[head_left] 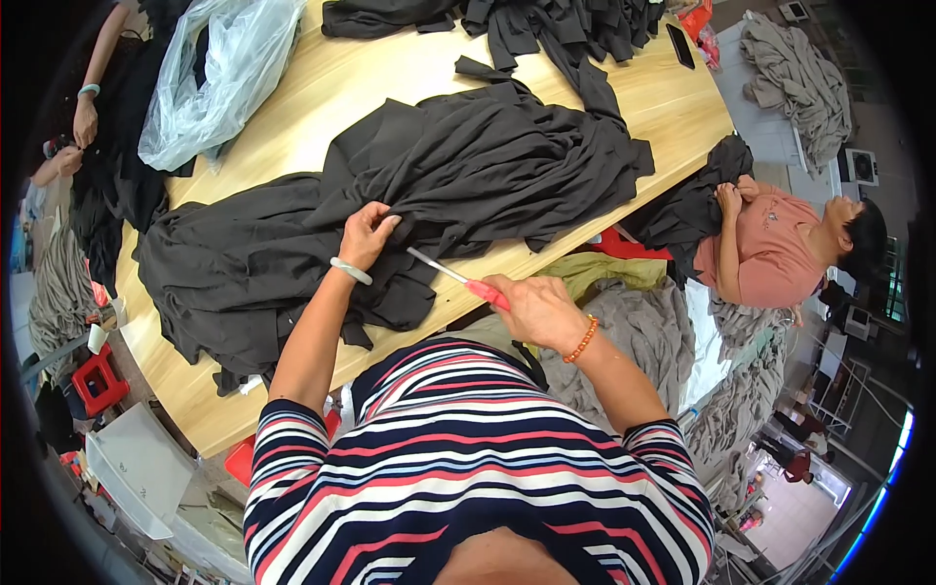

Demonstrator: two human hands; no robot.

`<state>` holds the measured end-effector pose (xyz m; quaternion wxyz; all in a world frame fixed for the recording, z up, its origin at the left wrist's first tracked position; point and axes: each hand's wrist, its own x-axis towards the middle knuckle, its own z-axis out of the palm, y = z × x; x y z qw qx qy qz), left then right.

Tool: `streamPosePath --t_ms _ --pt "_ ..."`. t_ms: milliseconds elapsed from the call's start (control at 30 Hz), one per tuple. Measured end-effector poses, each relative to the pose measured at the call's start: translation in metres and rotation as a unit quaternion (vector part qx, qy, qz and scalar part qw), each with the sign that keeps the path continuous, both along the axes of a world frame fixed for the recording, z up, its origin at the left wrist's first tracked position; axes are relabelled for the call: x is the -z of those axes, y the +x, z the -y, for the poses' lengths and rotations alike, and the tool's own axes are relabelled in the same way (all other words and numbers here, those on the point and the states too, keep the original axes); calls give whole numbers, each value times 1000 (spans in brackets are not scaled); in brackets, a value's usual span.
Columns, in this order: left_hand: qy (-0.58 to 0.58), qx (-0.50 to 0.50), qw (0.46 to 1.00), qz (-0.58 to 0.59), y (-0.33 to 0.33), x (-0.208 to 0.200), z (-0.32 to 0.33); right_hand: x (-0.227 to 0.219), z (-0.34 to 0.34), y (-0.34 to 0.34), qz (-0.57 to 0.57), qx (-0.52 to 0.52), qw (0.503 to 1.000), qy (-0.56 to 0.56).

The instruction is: Trimming loose threads from black fabric garments using a pair of scissors.

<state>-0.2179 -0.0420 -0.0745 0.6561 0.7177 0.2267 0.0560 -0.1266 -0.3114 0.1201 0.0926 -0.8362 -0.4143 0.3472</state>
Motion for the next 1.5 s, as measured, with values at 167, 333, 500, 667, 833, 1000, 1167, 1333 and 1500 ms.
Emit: streamPosePath --t_ms 167,333,500,667,833,1000,1167,1333,1500 --pt "-236 -62 970 -14 0 2 -3 3 -9 2 13 -46 998 31" --pt "-210 -61 976 -21 0 5 1 -2 -5 5 15 -17 1000 1" --pt "-194 -39 980 -26 -1 6 2 4 -6 9 61 33 997 -21" --pt "-152 -28 987 -43 -1 2 4 7 -6 4 35 -14 999 13" --pt "-156 -15 987 -47 -3 4 4 6 -4 9 36 3 999 0" --pt "-74 26 996 -34 -4 7 14 9 16 9 -18 -7 1000 -22" --pt "314 72 945 60 -3 -28 50 11 22 15 -3 35 999 2" --pt "463 84 882 8 1 -36 75 4 32 26 42 92 994 51" --pt "225 35 966 122 6 -97 60 -15 31 50 97 172 968 154"
